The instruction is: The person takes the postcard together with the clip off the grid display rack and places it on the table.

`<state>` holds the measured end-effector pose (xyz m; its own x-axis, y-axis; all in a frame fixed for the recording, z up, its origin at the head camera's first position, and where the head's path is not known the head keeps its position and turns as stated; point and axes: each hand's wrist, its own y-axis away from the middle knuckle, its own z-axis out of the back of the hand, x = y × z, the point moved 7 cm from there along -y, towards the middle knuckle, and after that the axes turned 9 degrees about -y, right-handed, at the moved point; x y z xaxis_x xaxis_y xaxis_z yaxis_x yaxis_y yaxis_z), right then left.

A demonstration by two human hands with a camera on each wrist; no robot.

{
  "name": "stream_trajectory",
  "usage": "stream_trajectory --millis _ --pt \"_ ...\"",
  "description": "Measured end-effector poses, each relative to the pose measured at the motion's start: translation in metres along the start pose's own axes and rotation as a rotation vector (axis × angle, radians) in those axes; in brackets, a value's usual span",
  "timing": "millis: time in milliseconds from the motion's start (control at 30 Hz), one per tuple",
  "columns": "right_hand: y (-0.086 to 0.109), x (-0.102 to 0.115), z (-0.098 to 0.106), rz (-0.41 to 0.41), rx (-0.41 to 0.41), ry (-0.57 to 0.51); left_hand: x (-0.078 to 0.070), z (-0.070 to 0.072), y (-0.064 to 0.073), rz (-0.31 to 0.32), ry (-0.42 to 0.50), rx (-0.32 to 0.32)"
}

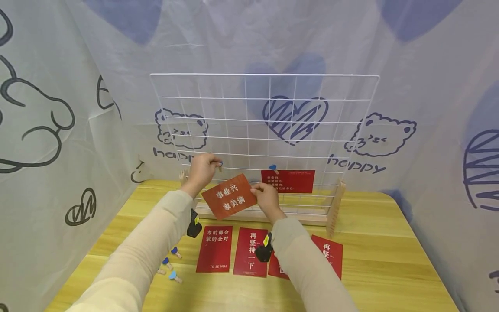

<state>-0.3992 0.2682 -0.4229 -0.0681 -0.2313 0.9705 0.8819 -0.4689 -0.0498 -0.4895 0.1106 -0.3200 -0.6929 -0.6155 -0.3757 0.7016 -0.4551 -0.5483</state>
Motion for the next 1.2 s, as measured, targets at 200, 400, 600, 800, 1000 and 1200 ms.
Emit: stream_trajectory --millis 200,400,600,800,1000,1200 --pt "0.004 -0.002 0.002 0.000 -0.028 -0.014 0.000 0.002 0.003 -0.013 0.028 -0.063" --pt "0.008 -0.006 0.004 -0.019 -0.039 -0.040 0.000 0.005 0.003 0.002 0.054 -0.104" --pt "0.012 -0.008 0.008 -0.010 -0.046 -0.058 0.002 0.009 0.009 0.047 0.133 -0.132" --pt "0.020 -0.016 0.008 -0.044 -0.039 -0.120 0.017 0.008 0.024 0.214 0.210 -0.074" --pt "0.028 -0.022 0.007 -0.074 -0.041 -0.176 0.030 0.012 0.044 0.341 0.216 -0.061" --pt "0.038 -0.027 0.005 -0.094 -0.051 -0.241 0.037 0.017 0.063 0.400 0.360 -0.124"
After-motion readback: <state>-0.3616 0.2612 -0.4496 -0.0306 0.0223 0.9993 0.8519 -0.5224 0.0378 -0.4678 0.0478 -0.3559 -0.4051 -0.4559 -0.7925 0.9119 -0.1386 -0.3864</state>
